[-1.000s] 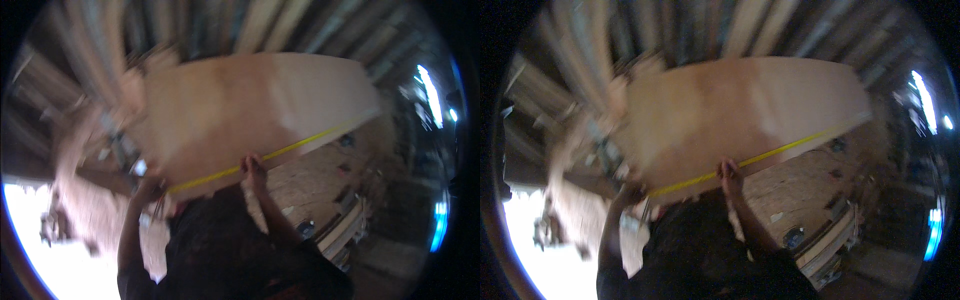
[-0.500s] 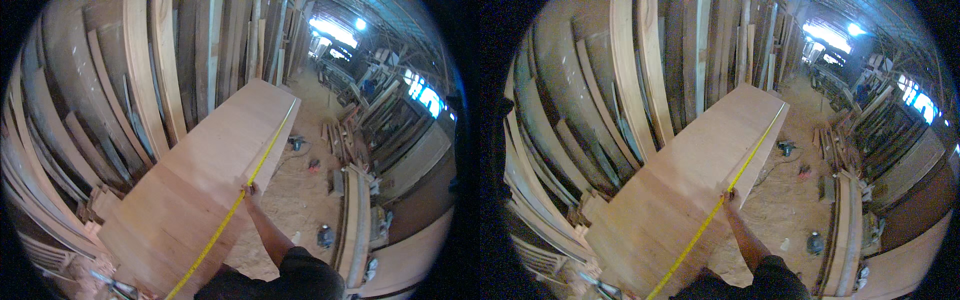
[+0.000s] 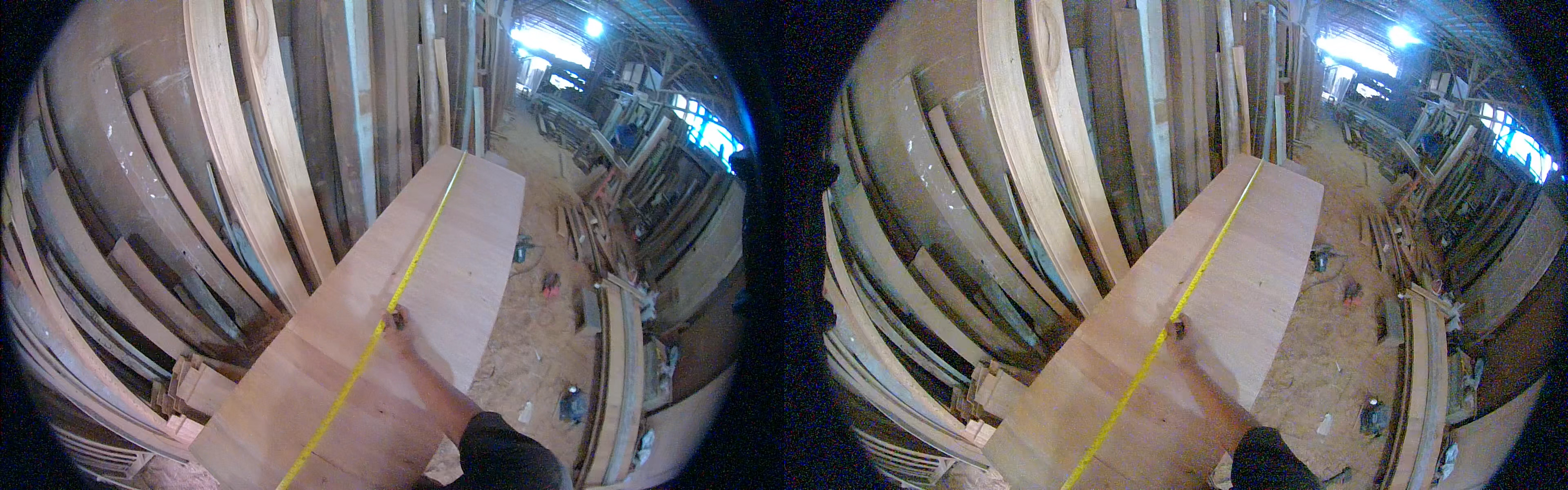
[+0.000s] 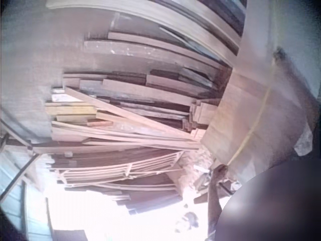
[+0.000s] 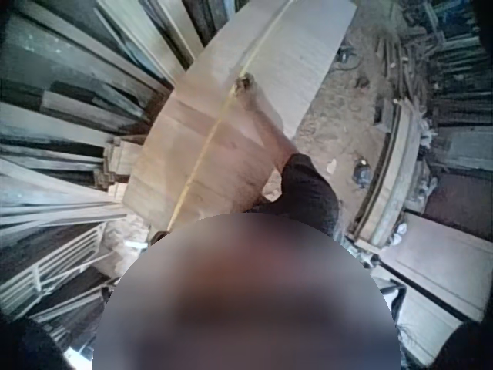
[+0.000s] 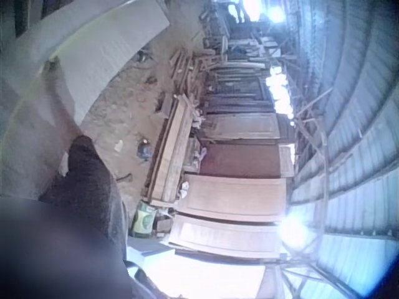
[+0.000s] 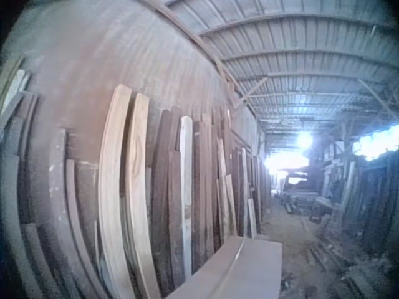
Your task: The person uses a circular saw to cut a wooden frame resting on a large plywood sheet, then removes the frame and measures the sheet with a tape measure while marking it with a pencil.
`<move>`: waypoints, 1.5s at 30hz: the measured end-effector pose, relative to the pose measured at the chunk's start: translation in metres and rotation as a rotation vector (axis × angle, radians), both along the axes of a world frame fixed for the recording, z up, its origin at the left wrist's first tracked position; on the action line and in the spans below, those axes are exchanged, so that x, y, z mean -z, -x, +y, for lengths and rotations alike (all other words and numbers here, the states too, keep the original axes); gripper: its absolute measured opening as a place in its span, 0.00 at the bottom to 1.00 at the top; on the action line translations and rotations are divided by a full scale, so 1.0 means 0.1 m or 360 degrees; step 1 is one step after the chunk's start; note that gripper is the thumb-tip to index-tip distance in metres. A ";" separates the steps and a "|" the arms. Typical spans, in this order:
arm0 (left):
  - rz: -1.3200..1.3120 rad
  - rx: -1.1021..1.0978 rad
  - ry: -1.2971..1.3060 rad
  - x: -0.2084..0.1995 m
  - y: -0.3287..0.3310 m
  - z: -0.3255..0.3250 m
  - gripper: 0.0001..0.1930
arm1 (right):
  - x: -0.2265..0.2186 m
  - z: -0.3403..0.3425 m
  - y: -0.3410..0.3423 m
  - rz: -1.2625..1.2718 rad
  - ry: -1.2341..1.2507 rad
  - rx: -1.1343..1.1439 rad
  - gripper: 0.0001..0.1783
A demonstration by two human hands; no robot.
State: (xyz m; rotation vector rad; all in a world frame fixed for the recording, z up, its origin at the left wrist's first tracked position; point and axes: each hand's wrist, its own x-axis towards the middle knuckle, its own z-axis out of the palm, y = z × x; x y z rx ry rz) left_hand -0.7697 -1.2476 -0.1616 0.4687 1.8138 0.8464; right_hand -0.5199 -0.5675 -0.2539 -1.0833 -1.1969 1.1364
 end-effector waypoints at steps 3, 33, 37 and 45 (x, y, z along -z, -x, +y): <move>0.0057 0.0048 0.0007 0.38 0.23 -0.34 0.14 | 0.08 -0.03 0.23 0.0151 -0.0137 -0.0153 0.16; 0.0304 -0.0036 -0.0183 0.26 0.62 -0.17 0.07 | -0.26 -0.19 0.53 0.0020 0.0341 -0.0383 0.20; 0.0323 -0.0063 -0.0253 0.11 0.76 -0.10 0.08 | -0.10 -0.21 0.61 0.0186 0.0328 -0.0294 0.19; 0.1039 0.0331 0.0075 0.16 1.42 0.48 0.13 | -0.36 -0.40 -0.14 -0.0078 0.0116 -0.0608 0.22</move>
